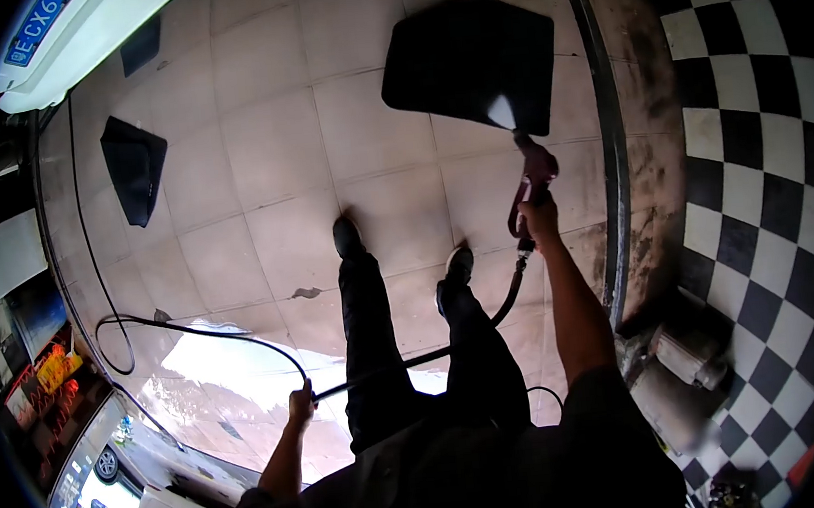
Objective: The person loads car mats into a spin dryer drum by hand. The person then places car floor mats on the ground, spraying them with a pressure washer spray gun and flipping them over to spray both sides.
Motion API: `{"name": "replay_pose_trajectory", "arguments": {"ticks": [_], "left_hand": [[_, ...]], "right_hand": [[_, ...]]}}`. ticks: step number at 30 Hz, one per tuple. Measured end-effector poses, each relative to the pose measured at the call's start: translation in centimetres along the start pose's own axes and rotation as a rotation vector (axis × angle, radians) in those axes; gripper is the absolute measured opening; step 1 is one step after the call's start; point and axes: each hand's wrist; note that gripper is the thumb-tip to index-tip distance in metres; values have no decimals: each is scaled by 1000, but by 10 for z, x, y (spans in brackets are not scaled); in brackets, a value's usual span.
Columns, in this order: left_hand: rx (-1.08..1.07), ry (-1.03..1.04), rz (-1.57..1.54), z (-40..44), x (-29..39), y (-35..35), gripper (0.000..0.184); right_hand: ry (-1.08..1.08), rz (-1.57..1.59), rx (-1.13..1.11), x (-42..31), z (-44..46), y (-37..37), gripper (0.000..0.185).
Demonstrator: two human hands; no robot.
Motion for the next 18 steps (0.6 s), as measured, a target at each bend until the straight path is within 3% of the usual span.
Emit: {"name": "replay_pose_trajectory", "arguments": {"ticks": [2,4,6,8,10,12,14,16,17,18], "left_hand": [[-69,-81,1,-19,15,-48,66],[-78,-171,0,-37,31,-86,66],[-49,28,159,-42,17,-107,64],[-37,-28,68,-46,25,-130,67],[-10,21,127,-44,27,-145,67],[-4,-183,110,-44,55,-164,69],[-7,-156,144,-38,62,-167,71],[-44,136,390,-27,68,-165,41],[-165,59,389,-20,83,-165,22],[-14,354,614,-18,84,-155,14]], "right_hand": [[-118,-91,-35,-10,3,42,25],[25,-39,-183,-38,-4,88,27],[38,-57,-250,-51,-6,134,30],[-167,-180,-229,-37,5,169,29],[-221,-304,-153,-45,2,179,29],[-227,-365,-84,-41,8,167,30],[-82,-403,-36,-17,28,134,41],[-4,-386,54,0,42,94,40],[8,-407,95,2,47,73,40],[19,-352,126,23,62,51,39]]}}
Point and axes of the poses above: each hand's wrist, its own z-axis towards the middle knuckle, its own y-axis out of the palm, x = y × z
